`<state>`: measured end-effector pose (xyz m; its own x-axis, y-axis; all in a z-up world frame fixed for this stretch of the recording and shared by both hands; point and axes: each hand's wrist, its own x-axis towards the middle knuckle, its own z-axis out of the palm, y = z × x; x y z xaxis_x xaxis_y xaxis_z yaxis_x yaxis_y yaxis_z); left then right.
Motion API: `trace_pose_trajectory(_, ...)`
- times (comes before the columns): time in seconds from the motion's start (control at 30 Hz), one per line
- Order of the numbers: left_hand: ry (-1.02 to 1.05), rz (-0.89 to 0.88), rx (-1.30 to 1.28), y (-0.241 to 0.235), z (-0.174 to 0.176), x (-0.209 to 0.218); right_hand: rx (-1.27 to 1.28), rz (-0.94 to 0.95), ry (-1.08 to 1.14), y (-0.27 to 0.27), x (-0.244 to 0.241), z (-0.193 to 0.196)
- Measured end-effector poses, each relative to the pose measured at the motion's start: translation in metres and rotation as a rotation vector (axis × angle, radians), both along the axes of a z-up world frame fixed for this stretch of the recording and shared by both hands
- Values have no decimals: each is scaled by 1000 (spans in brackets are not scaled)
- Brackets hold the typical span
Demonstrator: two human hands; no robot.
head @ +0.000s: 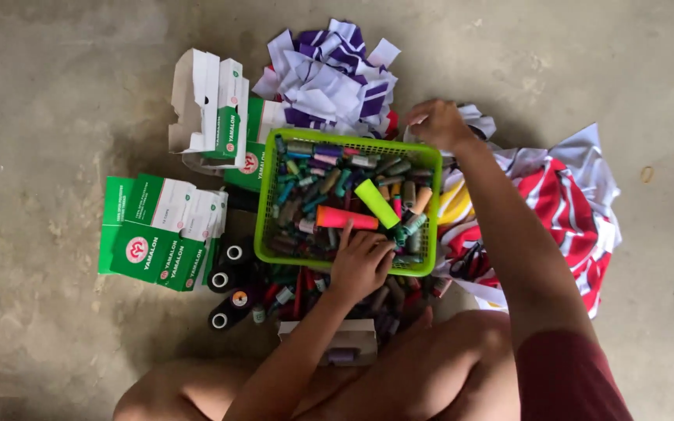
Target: Sorting through fabric scraps and thread spools, trimming fabric with scissors, and organizing items into a small box.
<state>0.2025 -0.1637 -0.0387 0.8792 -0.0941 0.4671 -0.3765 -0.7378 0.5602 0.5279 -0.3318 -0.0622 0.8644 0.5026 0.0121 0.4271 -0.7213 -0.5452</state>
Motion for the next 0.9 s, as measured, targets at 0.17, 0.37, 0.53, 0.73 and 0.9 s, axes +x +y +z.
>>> trace_pose_trajectory(0.17,-45,40,-11,-3,-5,1,-19,97,296,14,11,-6)
trace_pose_trajectory(0.37,-44,71,-9,-4,0,1,-226,86,249,23,33,-57)
trace_pose_trajectory(0.53,-56,47,-28,-3,-1,0,-90,37,208,7,20,-20)
trace_pose_trajectory(0.73,-57,18,-44,-2,-1,2,515,-185,529,-4,-57,63)
trace_pose_trajectory(0.9,-63,8,-26,-2,-8,-1,472,-69,670,8,-135,80)
